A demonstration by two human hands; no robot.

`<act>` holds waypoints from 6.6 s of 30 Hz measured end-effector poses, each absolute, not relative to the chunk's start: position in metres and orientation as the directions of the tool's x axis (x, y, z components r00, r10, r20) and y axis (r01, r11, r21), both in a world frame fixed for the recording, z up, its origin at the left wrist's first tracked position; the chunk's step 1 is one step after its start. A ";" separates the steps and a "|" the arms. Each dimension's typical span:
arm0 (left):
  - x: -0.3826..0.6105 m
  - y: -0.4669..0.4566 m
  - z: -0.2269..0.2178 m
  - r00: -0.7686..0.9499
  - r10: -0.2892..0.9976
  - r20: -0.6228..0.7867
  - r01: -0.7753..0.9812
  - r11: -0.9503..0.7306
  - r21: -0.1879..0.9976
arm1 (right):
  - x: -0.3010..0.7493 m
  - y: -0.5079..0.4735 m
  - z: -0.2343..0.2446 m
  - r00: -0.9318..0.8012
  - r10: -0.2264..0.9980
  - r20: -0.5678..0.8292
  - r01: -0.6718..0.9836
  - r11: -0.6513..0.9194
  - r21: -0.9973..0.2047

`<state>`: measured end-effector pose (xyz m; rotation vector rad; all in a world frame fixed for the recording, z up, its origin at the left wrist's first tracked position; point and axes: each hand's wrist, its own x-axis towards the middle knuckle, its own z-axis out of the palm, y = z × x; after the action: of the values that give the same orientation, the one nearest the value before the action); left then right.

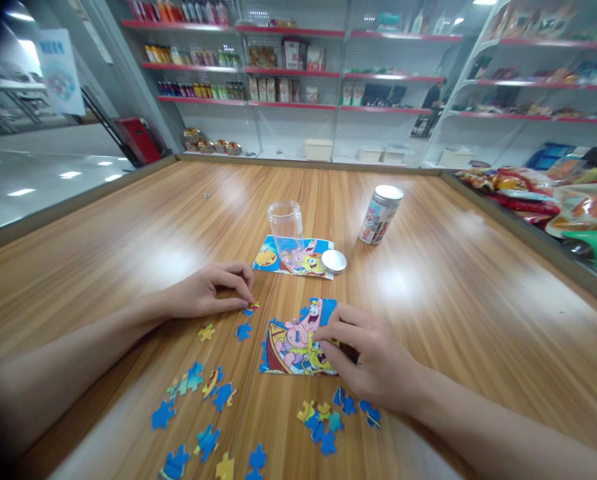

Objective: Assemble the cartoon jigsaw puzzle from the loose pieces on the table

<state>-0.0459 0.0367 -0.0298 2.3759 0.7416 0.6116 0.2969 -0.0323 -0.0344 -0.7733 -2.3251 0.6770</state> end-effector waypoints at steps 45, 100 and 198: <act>-0.050 0.038 -0.035 0.729 0.647 0.221 0.406 -0.669 0.623 | 0.293 -0.038 -0.024 -0.716 0.533 0.452 0.196 0.774 -0.603; 0.019 -0.096 0.037 0.905 0.285 -0.316 0.351 -0.919 0.177 | 0.293 -0.033 -0.023 -0.699 0.473 0.536 0.166 0.837 -0.522; 0.028 0.011 -0.034 0.712 0.590 0.381 0.320 -0.755 0.572 | 0.283 -0.032 -0.035 -0.652 0.658 0.378 0.400 0.721 -0.566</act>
<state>0.0275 0.0107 -0.0337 2.4450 0.6967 0.7704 0.2826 -0.0324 -0.0348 -0.8004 -2.3506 0.5935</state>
